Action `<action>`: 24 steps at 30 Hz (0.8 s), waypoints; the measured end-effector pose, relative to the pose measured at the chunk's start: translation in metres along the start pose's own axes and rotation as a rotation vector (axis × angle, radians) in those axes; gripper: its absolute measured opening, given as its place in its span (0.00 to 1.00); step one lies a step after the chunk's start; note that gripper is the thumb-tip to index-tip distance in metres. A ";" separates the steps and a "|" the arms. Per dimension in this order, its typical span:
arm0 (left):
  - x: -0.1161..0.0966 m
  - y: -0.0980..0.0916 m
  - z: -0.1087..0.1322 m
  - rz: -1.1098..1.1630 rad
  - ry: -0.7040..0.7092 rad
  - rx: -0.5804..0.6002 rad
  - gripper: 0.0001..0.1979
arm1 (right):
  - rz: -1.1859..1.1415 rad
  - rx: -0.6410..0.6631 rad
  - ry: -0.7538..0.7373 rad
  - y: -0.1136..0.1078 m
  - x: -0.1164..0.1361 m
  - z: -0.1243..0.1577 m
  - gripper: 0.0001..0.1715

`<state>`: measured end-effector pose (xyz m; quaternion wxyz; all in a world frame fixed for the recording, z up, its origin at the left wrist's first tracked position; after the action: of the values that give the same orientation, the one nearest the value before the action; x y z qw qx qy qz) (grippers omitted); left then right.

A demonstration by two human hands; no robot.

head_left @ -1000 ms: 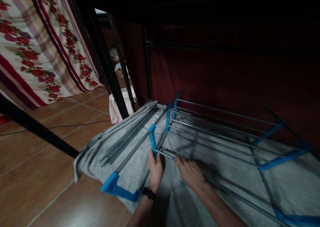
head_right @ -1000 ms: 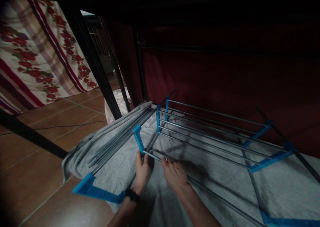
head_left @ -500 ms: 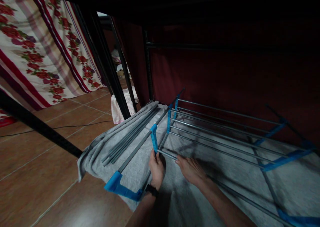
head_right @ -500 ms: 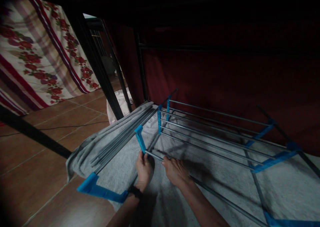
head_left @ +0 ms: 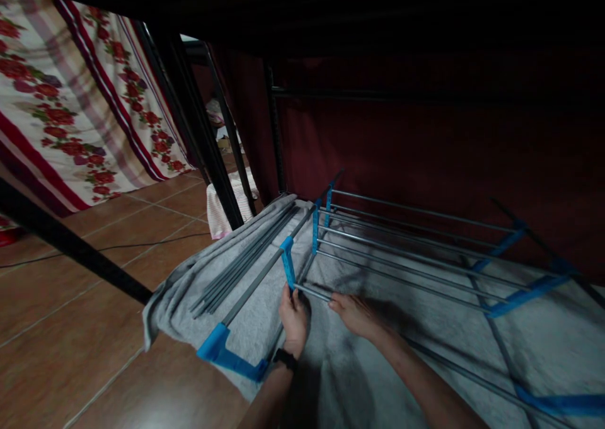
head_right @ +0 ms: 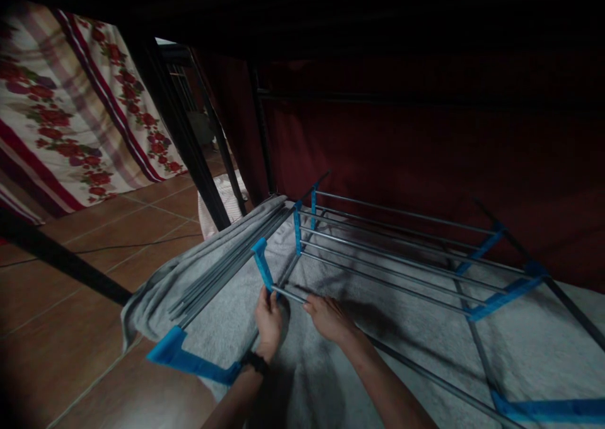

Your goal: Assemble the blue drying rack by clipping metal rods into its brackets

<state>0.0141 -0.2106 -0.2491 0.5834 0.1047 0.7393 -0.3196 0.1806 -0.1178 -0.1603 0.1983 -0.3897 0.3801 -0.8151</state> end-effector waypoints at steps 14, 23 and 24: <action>-0.005 -0.006 0.000 -0.028 0.081 0.071 0.25 | 0.208 -0.196 0.014 0.011 -0.005 0.030 0.28; 0.000 -0.020 0.072 -0.042 0.228 0.138 0.28 | 0.216 -0.687 -0.092 0.054 -0.028 0.094 0.33; 0.001 -0.020 0.083 -0.049 0.239 0.186 0.27 | 0.146 -0.699 -0.093 0.065 -0.033 0.100 0.32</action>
<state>0.0695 -0.2762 -0.2530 0.4712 0.1776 0.7730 -0.3859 0.2810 -0.1851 -0.1860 0.1280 -0.4424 0.6533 -0.6009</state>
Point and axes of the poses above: each hand's wrist, its own z-axis away from the middle knuckle, its own y-axis out of the palm, x = y × z, the point moved 5 cm from there along -z, towards the middle knuckle, and after that the axes turned 10 degrees about x, right-handed, at the moved point
